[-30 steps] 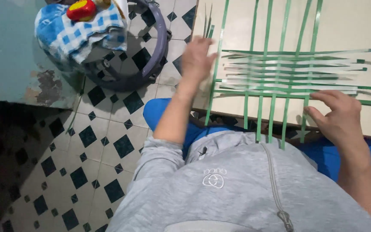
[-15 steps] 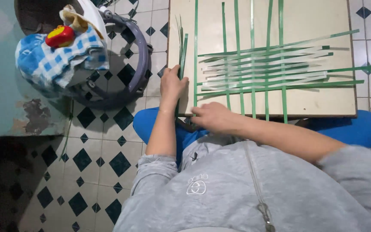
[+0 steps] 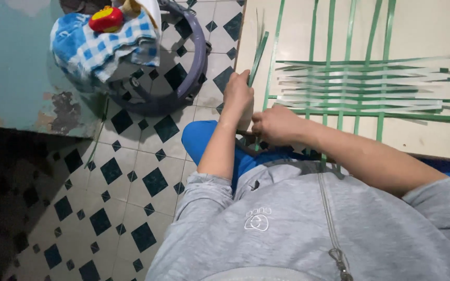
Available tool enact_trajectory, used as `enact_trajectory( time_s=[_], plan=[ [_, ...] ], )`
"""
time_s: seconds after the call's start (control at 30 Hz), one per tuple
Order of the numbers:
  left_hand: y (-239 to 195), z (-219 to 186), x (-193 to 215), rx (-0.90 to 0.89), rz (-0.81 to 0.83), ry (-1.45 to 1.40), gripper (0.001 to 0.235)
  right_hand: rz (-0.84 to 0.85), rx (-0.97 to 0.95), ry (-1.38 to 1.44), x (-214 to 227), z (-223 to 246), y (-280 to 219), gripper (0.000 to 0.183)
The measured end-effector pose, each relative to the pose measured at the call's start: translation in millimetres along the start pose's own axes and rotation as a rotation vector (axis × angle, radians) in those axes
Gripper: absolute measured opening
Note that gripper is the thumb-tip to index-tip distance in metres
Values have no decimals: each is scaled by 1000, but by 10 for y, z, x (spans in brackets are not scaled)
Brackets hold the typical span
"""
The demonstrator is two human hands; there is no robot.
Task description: Weaving green and white plastic strips together on a flat surface to create a mat or bag component.
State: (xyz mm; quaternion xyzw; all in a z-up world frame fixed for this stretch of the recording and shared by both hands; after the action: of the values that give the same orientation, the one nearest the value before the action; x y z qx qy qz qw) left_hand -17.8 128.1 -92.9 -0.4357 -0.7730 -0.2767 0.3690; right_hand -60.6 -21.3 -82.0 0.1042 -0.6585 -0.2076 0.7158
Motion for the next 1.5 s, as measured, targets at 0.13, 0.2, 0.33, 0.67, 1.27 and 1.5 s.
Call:
enact_trajectory(
  time_s=[0.13, 0.2, 0.33, 0.67, 1.27, 1.5],
  plan=[
    [30, 23, 24, 53, 22, -77, 57, 71, -250, -145, 256, -555, 366, 17],
    [48, 96, 25, 73, -9, -115, 57, 96, -405, -209, 68, -975, 467, 19],
    [71, 208, 89, 163, -45, -199, 57, 133, -746, -197, 128, -1219, 607, 31],
    [250, 951, -118, 447, -90, -570, 65, 336, -903, -143, -465, -1323, 779, 22],
    [256, 1072, 434, 570, -283, -1102, 52, -96, -1323, 500, -567, -1410, 559, 35],
    [295, 844, -458, 540, -176, -869, 55, -383, -1612, 854, -320, -1340, 315, 17]
  ],
)
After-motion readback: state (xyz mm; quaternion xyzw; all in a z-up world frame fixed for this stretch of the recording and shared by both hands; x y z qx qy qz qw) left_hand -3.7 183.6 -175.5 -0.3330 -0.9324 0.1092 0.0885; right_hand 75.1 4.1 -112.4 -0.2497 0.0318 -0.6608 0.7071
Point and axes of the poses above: each hand's wrist, its own y-axis towards the middle knuckle, its own x-axis out of the back of the hand, z = x × y, the point moved 4 cm from there along y, towards the middle knuckle, and after that the axes turned 15 degrees about -z, right-handed, at the moved point
